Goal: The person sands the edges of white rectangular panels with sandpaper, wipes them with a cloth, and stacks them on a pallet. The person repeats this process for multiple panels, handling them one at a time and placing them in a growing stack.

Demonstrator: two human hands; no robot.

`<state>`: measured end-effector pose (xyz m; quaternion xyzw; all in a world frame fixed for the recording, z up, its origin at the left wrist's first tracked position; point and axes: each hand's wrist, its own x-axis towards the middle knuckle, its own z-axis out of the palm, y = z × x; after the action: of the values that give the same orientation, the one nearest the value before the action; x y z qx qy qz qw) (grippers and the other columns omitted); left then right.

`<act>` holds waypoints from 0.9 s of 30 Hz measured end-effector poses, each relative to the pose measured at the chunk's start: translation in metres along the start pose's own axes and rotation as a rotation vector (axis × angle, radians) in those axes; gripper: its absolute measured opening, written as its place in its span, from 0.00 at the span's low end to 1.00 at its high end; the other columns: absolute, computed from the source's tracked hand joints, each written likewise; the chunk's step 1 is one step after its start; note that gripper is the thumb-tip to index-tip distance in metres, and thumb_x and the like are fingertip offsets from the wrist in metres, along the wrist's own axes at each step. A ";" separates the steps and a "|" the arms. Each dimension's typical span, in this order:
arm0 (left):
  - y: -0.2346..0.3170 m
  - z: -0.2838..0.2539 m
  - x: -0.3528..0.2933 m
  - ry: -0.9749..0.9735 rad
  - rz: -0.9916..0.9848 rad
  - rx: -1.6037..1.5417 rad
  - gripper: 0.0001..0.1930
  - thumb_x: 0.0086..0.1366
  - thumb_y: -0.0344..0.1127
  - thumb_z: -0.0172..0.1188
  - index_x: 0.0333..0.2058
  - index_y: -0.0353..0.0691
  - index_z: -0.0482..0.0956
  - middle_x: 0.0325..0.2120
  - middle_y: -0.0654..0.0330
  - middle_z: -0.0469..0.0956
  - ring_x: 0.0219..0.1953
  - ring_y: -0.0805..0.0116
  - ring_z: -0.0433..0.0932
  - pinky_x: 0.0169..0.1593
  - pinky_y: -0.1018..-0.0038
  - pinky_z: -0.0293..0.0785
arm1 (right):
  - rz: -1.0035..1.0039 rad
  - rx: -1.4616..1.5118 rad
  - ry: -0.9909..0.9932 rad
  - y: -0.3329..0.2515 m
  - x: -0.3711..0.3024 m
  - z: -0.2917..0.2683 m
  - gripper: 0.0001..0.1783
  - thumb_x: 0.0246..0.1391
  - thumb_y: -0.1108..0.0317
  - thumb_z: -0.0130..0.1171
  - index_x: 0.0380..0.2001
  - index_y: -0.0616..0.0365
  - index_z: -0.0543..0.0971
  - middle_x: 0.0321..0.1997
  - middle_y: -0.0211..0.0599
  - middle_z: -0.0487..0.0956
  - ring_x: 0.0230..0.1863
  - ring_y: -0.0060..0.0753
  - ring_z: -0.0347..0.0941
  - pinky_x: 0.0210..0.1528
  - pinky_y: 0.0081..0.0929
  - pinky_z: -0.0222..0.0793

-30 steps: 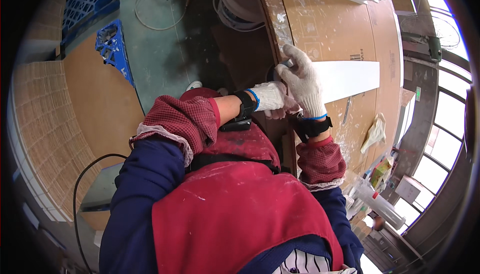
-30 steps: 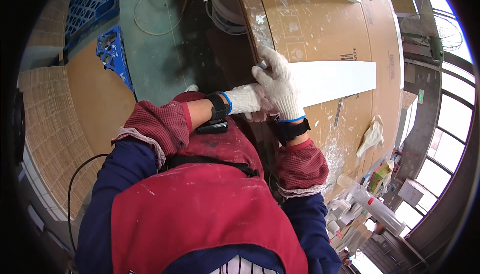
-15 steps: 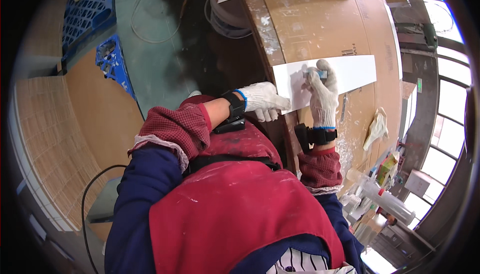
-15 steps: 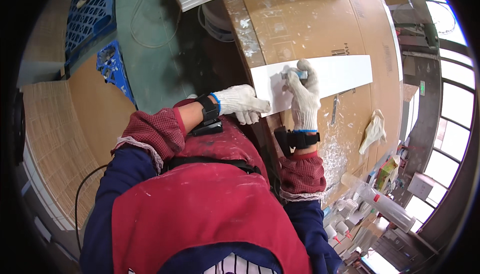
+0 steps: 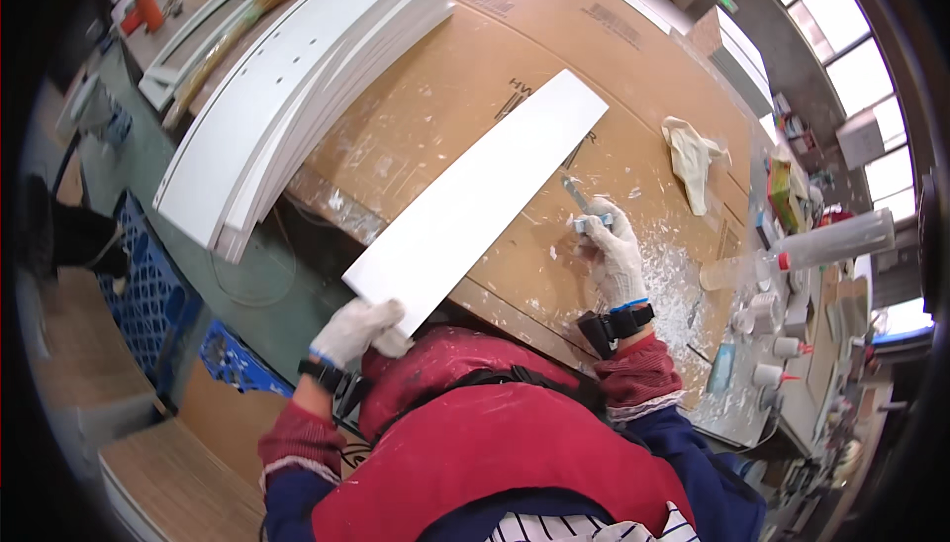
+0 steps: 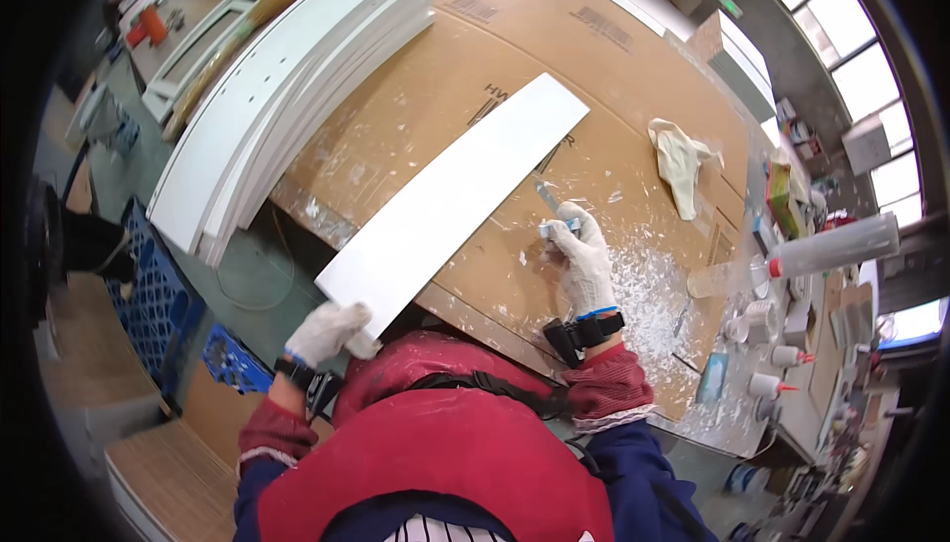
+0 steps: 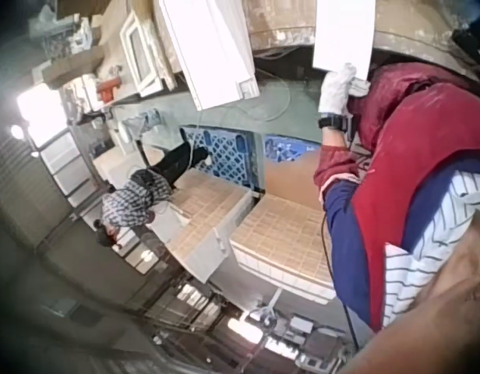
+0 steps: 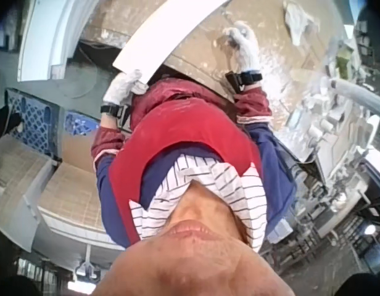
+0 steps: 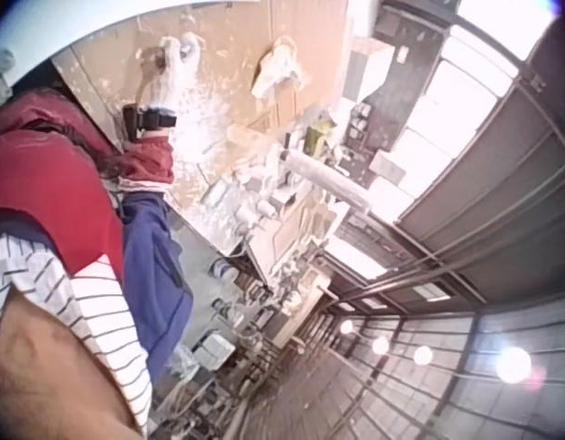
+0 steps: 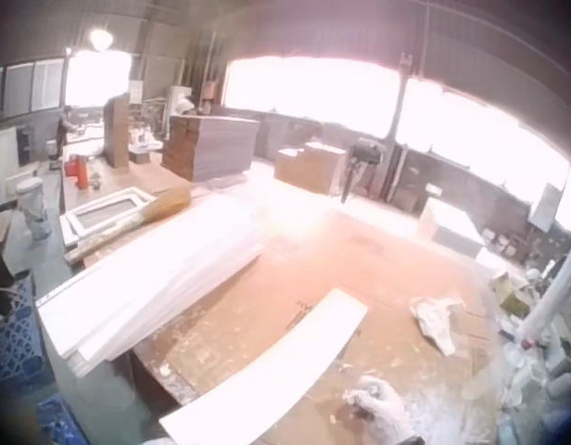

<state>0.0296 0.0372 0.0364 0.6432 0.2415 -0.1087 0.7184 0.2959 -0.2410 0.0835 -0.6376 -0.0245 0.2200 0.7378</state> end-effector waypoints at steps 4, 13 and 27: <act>-0.025 -0.027 -0.030 0.189 -0.336 -0.146 0.15 0.60 0.44 0.60 0.32 0.35 0.77 0.21 0.63 0.75 0.20 0.75 0.71 0.21 0.79 0.65 | 0.026 -0.015 0.085 -0.012 0.017 -0.032 0.19 0.57 0.70 0.56 0.51 0.58 0.68 0.32 0.29 0.75 0.26 0.19 0.71 0.25 0.18 0.70; -0.033 0.006 -0.052 0.686 -0.027 -0.738 0.14 0.62 0.40 0.59 0.43 0.42 0.71 0.37 0.60 0.76 0.34 0.61 0.80 0.33 0.58 0.84 | -0.263 -0.433 0.171 -0.021 0.147 -0.065 0.23 0.51 0.66 0.61 0.50 0.61 0.70 0.30 0.29 0.74 0.28 0.17 0.69 0.31 0.18 0.67; -0.016 0.019 -0.042 0.759 -0.184 -0.489 0.16 0.63 0.44 0.58 0.43 0.38 0.71 0.32 0.57 0.78 0.22 0.70 0.78 0.18 0.77 0.77 | -0.473 -0.928 -0.050 -0.023 0.171 -0.040 0.20 0.47 0.66 0.63 0.46 0.53 0.74 0.37 0.41 0.78 0.39 0.38 0.76 0.44 0.29 0.71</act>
<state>-0.0103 0.0092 0.0436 0.4251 0.5620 0.1314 0.6973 0.4698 -0.2190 0.0560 -0.8691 -0.2804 0.0287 0.4063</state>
